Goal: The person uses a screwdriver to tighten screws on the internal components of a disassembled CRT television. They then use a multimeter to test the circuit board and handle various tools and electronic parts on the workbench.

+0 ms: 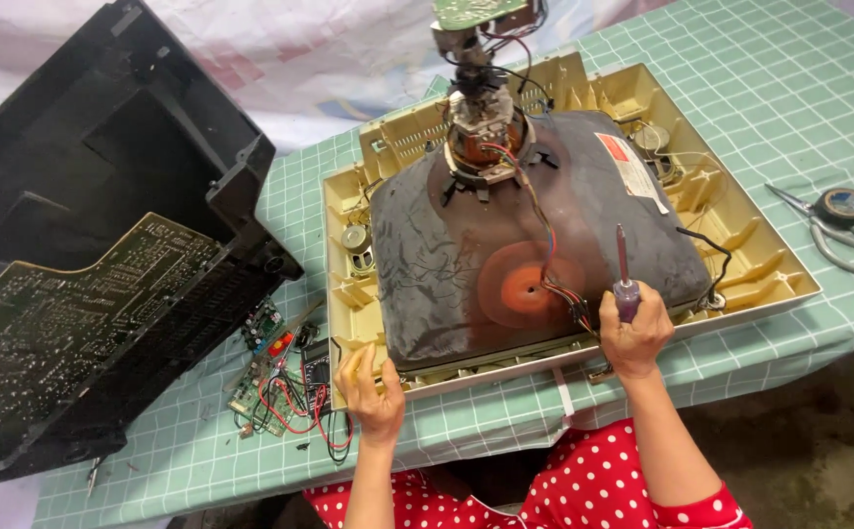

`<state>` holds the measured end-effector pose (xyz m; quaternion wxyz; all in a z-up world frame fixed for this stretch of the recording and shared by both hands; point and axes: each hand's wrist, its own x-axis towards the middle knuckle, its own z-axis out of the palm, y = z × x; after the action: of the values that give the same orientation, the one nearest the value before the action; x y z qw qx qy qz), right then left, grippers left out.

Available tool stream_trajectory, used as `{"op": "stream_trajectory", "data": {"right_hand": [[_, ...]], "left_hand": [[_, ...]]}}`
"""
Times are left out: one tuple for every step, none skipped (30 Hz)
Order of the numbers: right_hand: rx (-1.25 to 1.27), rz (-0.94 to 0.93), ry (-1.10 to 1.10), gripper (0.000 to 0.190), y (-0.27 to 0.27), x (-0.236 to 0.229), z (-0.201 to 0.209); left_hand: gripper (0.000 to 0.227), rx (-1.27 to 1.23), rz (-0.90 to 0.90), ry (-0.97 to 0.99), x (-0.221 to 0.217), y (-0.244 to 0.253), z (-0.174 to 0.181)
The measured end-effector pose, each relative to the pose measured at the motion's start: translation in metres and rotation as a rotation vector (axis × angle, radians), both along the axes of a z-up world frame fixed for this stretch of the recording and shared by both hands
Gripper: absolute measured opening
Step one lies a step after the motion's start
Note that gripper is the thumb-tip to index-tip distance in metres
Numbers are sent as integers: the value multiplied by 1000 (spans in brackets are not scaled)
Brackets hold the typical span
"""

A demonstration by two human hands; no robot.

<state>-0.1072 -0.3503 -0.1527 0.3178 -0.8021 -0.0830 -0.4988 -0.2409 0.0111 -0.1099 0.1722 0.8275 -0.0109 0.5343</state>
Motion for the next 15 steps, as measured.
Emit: {"op": "stream_trajectory", "data": {"right_hand": [[-5,2,-5,26,0,1,0],[-1,-6,-4,26,1,1,0],[2,-15,-4,26,2,1,-1],[-3,-15,-7,26,2,1,-1],[-12,-20,2,27,2,0,-1],[-22,-27,9,27,2,0,0],[-28,-28,5,27,2,-1,-1],[-33,-31,6,28,2,-1,-1],[-38,-35,7,28,2,0,-1],[-44,-33,0,28,2,-1,-1],[-43,-37,3,28,3,-1,-2],[-43,-42,6,28,3,-1,-2],[-49,-40,0,28,3,1,-3],[-55,-51,2,29,2,1,-5],[-60,-63,5,30,2,1,-7]], "left_hand": [[26,-5,2,-5,0,5,-10],[29,-33,23,21,0,10,-21],[33,-61,44,47,0,15,-31],[33,-66,44,44,0,15,-32],[33,-88,28,39,0,15,-32],[33,-111,11,32,0,14,-33],[33,-117,9,28,1,14,-35],[33,-115,9,27,1,14,-36],[34,-113,10,27,2,14,-38],[34,-119,11,20,1,15,-36],[34,-133,5,17,1,15,-33],[35,-146,-2,15,0,15,-31],[35,-153,0,10,3,18,-32],[35,-123,34,9,5,21,-34],[36,-94,69,9,7,24,-35]]}}
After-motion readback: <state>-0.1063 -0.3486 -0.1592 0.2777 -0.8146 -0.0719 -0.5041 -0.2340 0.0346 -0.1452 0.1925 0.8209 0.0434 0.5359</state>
